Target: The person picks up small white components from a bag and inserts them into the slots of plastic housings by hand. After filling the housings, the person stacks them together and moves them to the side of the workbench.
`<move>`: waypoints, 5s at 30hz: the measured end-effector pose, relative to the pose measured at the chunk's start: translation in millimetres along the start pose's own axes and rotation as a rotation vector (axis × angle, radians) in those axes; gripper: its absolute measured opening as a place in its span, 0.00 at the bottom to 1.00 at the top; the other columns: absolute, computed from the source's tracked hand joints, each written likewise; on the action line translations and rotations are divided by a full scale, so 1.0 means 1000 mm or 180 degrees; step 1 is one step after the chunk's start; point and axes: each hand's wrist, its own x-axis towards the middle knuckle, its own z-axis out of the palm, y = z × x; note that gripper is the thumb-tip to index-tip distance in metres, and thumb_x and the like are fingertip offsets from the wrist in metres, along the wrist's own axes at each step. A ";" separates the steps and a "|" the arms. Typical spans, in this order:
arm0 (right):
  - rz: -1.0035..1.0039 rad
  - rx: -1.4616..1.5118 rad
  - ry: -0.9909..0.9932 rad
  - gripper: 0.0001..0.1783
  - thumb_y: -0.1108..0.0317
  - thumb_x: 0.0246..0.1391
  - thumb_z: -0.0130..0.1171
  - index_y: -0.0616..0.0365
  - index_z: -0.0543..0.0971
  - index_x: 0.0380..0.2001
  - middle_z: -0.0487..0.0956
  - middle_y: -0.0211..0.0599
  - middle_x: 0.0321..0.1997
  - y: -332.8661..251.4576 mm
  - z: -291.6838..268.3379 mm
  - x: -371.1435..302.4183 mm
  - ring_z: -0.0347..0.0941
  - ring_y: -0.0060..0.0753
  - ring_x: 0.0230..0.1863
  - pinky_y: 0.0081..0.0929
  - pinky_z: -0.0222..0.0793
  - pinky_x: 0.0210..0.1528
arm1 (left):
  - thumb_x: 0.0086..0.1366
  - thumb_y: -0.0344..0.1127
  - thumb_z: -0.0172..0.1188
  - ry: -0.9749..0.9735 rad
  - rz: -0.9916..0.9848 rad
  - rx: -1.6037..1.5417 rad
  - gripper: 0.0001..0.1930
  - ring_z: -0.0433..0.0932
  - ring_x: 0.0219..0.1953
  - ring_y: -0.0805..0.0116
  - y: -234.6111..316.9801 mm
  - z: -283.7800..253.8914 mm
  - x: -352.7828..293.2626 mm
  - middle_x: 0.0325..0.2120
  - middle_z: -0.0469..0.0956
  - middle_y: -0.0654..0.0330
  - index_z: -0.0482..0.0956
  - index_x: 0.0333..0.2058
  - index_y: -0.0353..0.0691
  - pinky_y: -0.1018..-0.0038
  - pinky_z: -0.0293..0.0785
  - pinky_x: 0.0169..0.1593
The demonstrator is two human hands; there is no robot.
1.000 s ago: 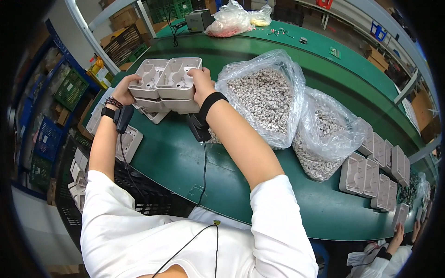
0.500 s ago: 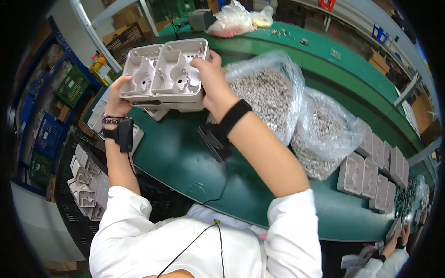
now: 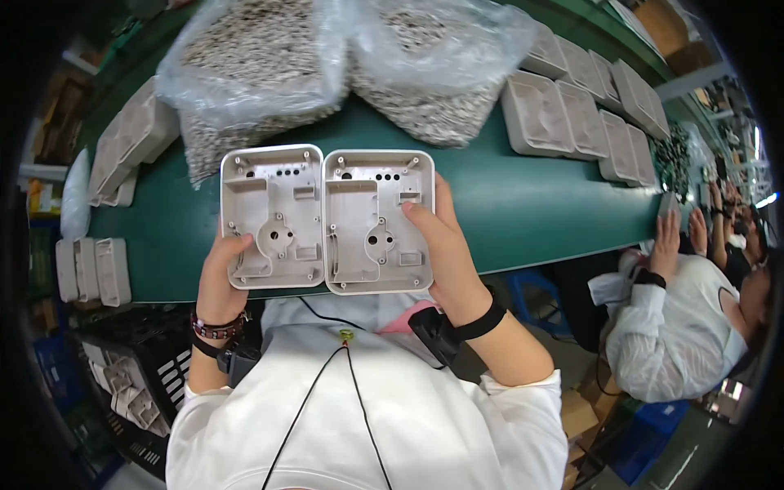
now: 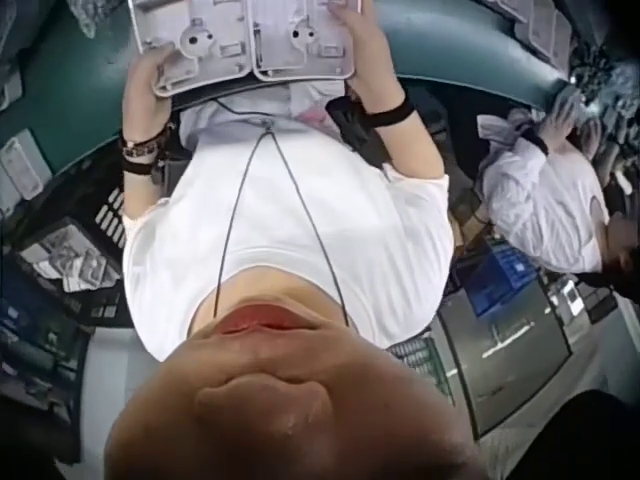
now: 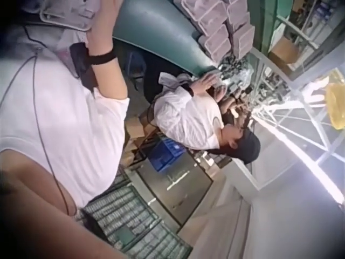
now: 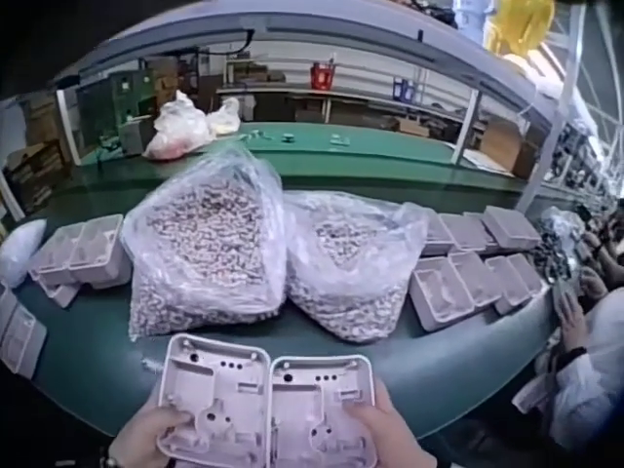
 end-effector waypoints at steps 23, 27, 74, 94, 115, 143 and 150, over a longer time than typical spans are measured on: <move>-0.0826 -0.1411 0.1190 0.22 0.65 0.54 0.51 0.62 0.67 0.52 0.73 0.36 0.42 -0.048 -0.168 -0.028 0.70 0.31 0.42 0.26 0.65 0.47 | 0.60 0.32 0.50 0.0632 0.0664 0.2853 0.14 0.70 0.38 0.65 0.012 -0.078 0.027 0.34 0.71 0.56 0.72 0.42 0.31 0.71 0.65 0.44; -0.1243 -0.2635 0.1290 0.21 0.67 0.57 0.49 0.63 0.66 0.53 0.71 0.37 0.41 -0.030 -0.167 -0.009 0.67 0.30 0.42 0.22 0.61 0.48 | 0.58 0.31 0.52 0.0575 0.1520 0.3961 0.11 0.70 0.33 0.55 0.007 -0.055 0.031 0.31 0.69 0.50 0.73 0.38 0.31 0.67 0.66 0.40; -0.1604 -0.1858 0.0769 0.39 0.37 0.58 0.35 0.60 0.60 0.59 0.65 0.38 0.57 -0.015 -0.131 0.006 0.60 0.34 0.58 0.33 0.54 0.60 | 0.56 0.39 0.59 0.2619 0.1188 0.4946 0.13 0.76 0.25 0.56 0.040 -0.130 0.009 0.24 0.77 0.54 0.78 0.38 0.39 0.66 0.70 0.29; -0.3391 -0.7489 -0.1433 0.17 0.59 0.49 0.56 0.57 0.73 0.40 0.76 0.41 0.38 -0.117 0.184 0.154 0.73 0.45 0.43 0.36 0.70 0.44 | 0.61 0.38 0.54 0.2564 0.1650 0.5004 0.14 0.74 0.28 0.60 0.033 -0.138 0.012 0.29 0.76 0.53 0.74 0.43 0.37 0.72 0.70 0.33; -0.3404 -0.6438 -0.0900 0.12 0.64 0.54 0.48 0.63 0.74 0.32 0.78 0.52 0.29 -0.081 0.196 0.228 0.75 0.55 0.35 0.45 0.70 0.36 | 0.60 0.27 0.53 0.1442 0.3129 0.2801 0.05 0.70 0.24 0.74 0.062 -0.041 -0.019 0.24 0.73 0.62 0.76 0.32 0.34 0.80 0.63 0.28; -0.4360 -0.4844 -0.0207 0.21 0.55 0.50 0.54 0.53 0.74 0.46 0.76 0.31 0.41 -0.040 0.036 -0.004 0.69 0.33 0.43 0.36 0.58 0.48 | 0.68 0.44 0.40 -0.1423 0.0300 -0.1972 0.13 0.72 0.38 0.76 -0.035 0.115 0.035 0.34 0.71 0.69 0.71 0.41 0.46 0.78 0.69 0.38; -0.2855 -0.4806 0.2273 0.18 0.64 0.58 0.48 0.64 0.70 0.47 0.72 0.45 0.39 -0.041 -0.113 0.001 0.67 0.46 0.41 0.33 0.61 0.48 | 0.68 0.44 0.42 -0.1861 -0.1358 -0.3582 0.13 0.55 0.12 0.82 -0.028 0.072 0.057 0.16 0.59 0.72 0.69 0.30 0.46 0.83 0.47 0.13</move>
